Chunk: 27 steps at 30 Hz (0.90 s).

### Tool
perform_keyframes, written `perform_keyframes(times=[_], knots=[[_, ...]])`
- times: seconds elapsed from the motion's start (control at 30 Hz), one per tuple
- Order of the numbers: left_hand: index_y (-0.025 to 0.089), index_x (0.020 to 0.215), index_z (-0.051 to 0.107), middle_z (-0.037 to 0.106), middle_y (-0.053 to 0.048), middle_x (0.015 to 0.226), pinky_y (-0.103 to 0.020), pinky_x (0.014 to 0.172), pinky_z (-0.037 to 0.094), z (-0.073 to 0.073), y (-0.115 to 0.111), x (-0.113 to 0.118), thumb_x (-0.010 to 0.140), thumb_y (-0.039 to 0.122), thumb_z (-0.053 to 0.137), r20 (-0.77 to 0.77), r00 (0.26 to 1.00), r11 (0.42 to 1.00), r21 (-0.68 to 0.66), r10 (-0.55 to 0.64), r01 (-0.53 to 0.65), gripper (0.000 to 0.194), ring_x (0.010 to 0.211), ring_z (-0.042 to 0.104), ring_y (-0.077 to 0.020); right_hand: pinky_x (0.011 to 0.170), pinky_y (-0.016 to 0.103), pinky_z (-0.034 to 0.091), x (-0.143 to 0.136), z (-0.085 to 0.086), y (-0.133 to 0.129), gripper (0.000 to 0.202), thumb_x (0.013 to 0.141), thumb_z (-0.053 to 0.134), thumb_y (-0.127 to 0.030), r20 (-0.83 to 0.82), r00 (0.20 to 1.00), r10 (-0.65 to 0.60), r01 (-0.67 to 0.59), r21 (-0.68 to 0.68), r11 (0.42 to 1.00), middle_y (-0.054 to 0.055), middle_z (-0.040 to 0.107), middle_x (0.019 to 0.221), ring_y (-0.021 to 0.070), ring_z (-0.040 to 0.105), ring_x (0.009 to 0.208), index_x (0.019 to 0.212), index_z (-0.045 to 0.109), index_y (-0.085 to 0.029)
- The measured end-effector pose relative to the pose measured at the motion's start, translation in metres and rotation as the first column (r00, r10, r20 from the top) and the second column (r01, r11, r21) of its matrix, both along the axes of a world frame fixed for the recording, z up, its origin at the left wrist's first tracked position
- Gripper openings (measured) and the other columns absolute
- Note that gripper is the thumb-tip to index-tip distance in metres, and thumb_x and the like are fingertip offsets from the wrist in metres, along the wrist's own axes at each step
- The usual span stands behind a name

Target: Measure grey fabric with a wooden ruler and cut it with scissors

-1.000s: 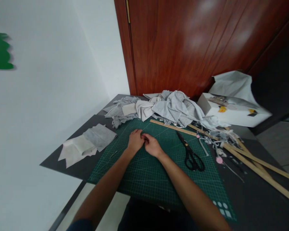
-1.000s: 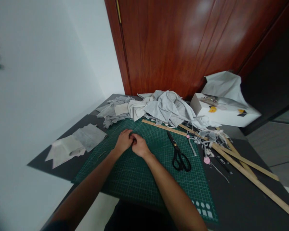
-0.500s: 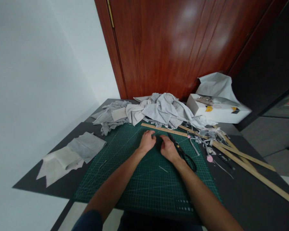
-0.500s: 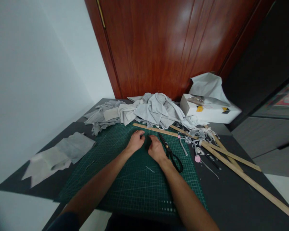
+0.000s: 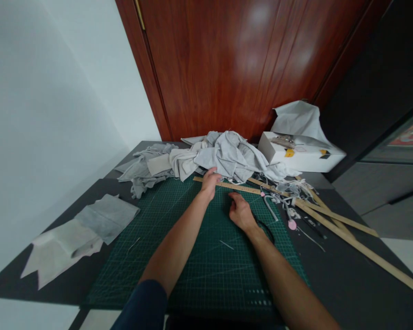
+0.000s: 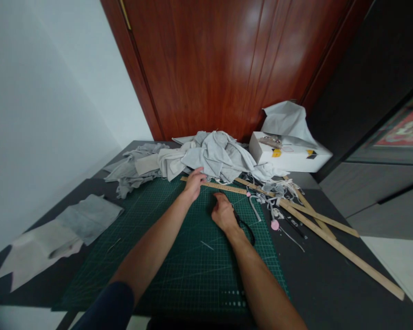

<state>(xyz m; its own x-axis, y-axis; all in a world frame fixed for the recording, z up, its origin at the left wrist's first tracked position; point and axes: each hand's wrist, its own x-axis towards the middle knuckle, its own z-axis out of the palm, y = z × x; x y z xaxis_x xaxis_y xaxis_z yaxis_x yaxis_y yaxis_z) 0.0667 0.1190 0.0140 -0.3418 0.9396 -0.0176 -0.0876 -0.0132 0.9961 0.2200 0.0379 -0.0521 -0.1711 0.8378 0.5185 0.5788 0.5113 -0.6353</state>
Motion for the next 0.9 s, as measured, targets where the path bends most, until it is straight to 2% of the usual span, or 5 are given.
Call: perform_keyframes(times=[0.13,0.3,0.47,0.77,0.9], knots=[[0.012,0.117,0.071,0.066,-0.001,0.077,-0.031,0.080,0.051,0.003,-0.001,-0.005,0.063,0.016,0.065,0.043,0.999,1.000,0.022,0.004,-0.005,0.055,0.077,0.065,-0.0161,0.112,0.047,0.053,0.007,0.000,0.006,0.050,0.079,0.046,-0.003,-0.005,0.999,-0.036,0.036,-0.006,0.999,0.017,0.074,0.123,0.0279,0.070,0.119,0.122,0.070,-0.014],[0.017,0.099,0.074,0.068,-0.001,0.081,-0.031,0.083,0.050,-0.001,-0.028,-0.016,0.064,0.018,0.065,-0.006,0.999,0.998,0.055,0.039,-0.038,0.036,0.082,0.065,-0.0181,0.109,0.046,0.055,0.015,-0.003,0.013,0.048,0.078,0.048,-0.004,-0.001,0.998,-0.066,0.066,-0.017,0.998,0.017,0.075,0.120,0.0284,0.071,0.116,0.119,0.072,-0.014],[0.020,0.083,0.065,0.064,0.001,0.082,-0.028,0.079,0.050,-0.002,-0.055,-0.030,0.068,0.017,0.064,-0.096,0.990,0.992,0.071,0.107,-0.100,0.015,0.083,0.062,-0.0166,0.108,0.047,0.055,0.019,-0.004,0.015,0.050,0.075,0.050,-0.005,0.012,0.998,-0.067,0.067,-0.010,0.998,0.017,0.076,0.119,0.0290,0.071,0.115,0.118,0.072,-0.014],[0.021,0.095,0.056,0.060,0.002,0.086,-0.023,0.051,0.050,0.001,-0.102,-0.060,0.067,0.015,0.062,-0.114,0.993,0.999,0.027,0.039,-0.036,0.029,0.064,0.061,-0.0133,0.102,0.046,0.056,0.022,-0.003,0.015,0.038,0.080,0.049,-0.009,0.019,0.984,-0.177,0.178,-0.037,0.983,0.019,0.074,0.110,0.0301,0.071,0.106,0.111,0.070,-0.014],[0.020,0.099,0.056,0.061,0.002,0.087,-0.020,0.041,0.043,-0.003,-0.120,-0.073,0.069,0.018,0.066,-0.171,0.985,1.000,0.003,-0.004,0.005,0.031,0.049,0.055,-0.0084,0.102,0.053,0.054,0.016,-0.005,0.014,0.042,0.086,0.052,-0.019,0.008,0.973,-0.232,0.231,0.046,0.972,0.024,0.070,0.119,0.0342,0.066,0.114,0.125,0.063,-0.009]])
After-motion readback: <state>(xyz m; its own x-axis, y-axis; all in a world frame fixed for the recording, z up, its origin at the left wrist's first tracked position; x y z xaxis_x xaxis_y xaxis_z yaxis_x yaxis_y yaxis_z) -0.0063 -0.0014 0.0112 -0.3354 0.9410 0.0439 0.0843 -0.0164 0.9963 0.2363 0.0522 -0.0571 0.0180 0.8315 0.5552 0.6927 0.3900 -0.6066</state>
